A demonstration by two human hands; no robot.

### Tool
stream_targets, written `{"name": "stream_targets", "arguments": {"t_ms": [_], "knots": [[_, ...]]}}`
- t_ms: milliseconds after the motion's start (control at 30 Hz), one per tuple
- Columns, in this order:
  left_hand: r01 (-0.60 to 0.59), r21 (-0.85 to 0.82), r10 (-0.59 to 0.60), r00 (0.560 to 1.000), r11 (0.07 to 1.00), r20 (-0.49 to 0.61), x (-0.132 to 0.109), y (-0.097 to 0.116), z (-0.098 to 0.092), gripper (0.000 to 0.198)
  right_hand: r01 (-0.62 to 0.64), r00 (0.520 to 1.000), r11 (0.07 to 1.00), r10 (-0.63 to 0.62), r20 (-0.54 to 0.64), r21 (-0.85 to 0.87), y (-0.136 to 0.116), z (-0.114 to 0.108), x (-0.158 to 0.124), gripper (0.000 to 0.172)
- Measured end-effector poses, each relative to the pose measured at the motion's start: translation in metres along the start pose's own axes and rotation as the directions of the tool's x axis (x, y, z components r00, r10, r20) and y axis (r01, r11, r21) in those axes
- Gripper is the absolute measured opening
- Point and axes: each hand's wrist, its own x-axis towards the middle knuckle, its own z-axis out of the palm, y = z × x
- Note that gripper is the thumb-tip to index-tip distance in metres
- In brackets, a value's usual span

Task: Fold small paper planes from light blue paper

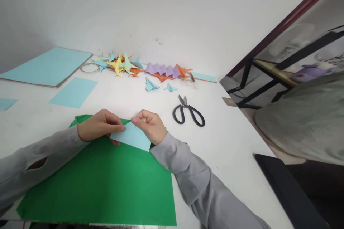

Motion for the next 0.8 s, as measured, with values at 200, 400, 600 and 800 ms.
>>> {"name": "stream_targets", "arguments": {"t_ms": [200,400,600,800], "knots": [[0.095,0.014,-0.096,0.992,0.995,0.085,-0.002,0.002,-0.006,0.007,-0.006,1.0,1.0,0.006,0.007,-0.007,0.0,0.0,0.0,0.035],[-0.04,0.057,0.042,0.999,0.998,-0.034,0.001,-0.001,-0.002,0.016,0.031,0.997,0.993,-0.022,0.077,-0.112,0.001,0.002,-0.001,0.036],[-0.167,0.149,0.169,0.986,0.975,0.005,0.005,-0.007,0.004,0.023,0.08,0.994,0.984,-0.068,0.082,-0.158,-0.001,0.006,-0.003,0.037],[-0.134,0.189,0.135,0.991,0.973,0.008,0.005,-0.005,0.002,0.019,0.042,0.984,0.973,-0.002,0.176,-0.226,-0.004,0.002,-0.004,0.025]]}}
